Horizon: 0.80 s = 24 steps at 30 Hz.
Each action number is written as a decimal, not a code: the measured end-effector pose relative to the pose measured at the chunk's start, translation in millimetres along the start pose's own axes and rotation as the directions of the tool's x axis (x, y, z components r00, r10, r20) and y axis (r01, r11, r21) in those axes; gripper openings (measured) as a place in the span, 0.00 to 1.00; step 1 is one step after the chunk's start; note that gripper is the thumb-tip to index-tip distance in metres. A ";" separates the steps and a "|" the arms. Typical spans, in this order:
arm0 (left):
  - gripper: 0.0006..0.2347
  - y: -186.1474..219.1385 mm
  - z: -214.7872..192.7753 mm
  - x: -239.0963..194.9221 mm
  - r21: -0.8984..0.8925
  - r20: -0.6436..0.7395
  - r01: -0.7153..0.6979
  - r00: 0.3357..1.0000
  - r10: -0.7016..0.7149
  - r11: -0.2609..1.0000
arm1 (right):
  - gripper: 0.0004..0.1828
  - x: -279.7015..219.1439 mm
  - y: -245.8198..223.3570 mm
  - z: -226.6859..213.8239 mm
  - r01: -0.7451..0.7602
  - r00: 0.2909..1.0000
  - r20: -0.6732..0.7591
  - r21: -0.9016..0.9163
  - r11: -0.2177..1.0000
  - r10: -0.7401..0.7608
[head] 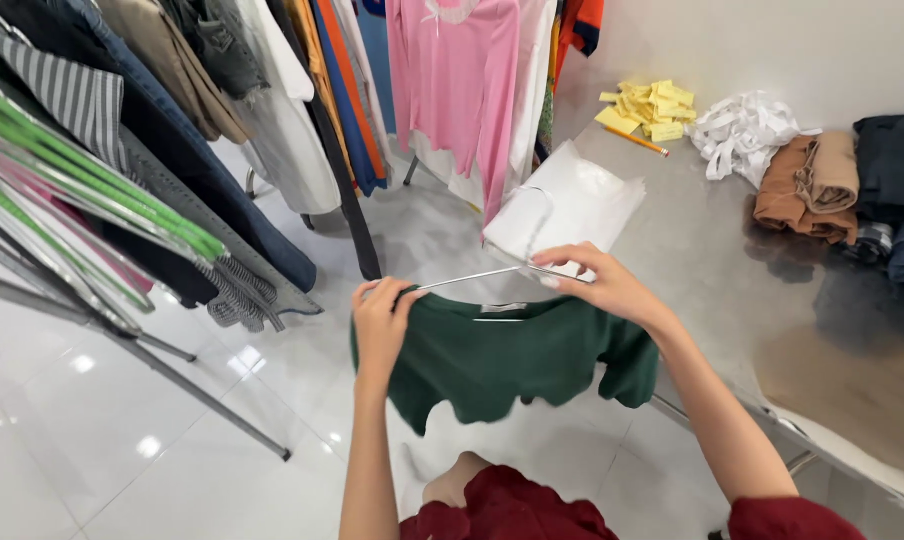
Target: The person unfolds a pink top, places it on a hanger, and hangs it on a clothing rack. They repeat the process with a green top and a black t-shirt, hanging each on the rack.
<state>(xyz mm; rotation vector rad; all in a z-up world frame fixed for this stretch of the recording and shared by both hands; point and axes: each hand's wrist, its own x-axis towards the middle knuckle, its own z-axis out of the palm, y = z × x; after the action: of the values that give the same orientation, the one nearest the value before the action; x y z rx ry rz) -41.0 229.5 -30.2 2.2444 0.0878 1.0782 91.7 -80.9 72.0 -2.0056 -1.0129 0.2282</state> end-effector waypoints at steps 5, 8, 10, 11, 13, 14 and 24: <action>0.05 -34.3 -8.7 23.4 0.064 -0.097 0.019 0.995 -0.012 0.998 | 0.13 -12.8 26.8 -27.7 -0.241 0.970 -0.026 -0.083 0.967 0.240; 0.05 -31.1 -15.0 44.6 0.076 -0.116 0.023 0.993 -0.014 0.997 | 0.11 -10.3 45.3 -29.6 -0.342 0.940 0.000 -0.004 0.940 0.342; 0.05 -31.6 -15.6 58.1 0.050 -0.139 0.035 0.990 -0.028 0.998 | 0.11 0.1 55.8 -23.3 -0.362 0.932 0.019 0.033 0.932 0.361; 0.04 -35.9 -14.5 64.6 0.131 -0.150 0.053 0.988 -0.033 0.990 | 0.11 8.6 63.2 -17.7 -0.338 0.940 -0.003 0.152 0.929 0.342; 0.04 -43.8 -7.8 88.6 0.210 -0.173 0.066 0.984 -0.030 0.975 | 0.11 32.0 75.3 -10.4 -0.295 0.949 -0.033 0.263 0.919 0.314; 0.08 -47.4 -3.7 101.4 0.193 -0.196 0.069 0.980 -0.030 0.979 | 0.12 43.8 80.4 -5.5 -0.268 0.950 -0.080 0.292 0.918 0.303; 0.12 -47.6 44.3 233.2 -0.474 -0.097 0.243 0.941 -0.324 0.847 | 0.11 227.0 90.1 -7.3 -0.088 0.885 -0.384 0.420 0.903 0.264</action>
<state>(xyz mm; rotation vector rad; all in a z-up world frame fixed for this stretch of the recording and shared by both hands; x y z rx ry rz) 155.0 318.8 80.5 1.6512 0.2123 1.0058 295.5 52.6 53.3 -1.6726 -0.4503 0.0671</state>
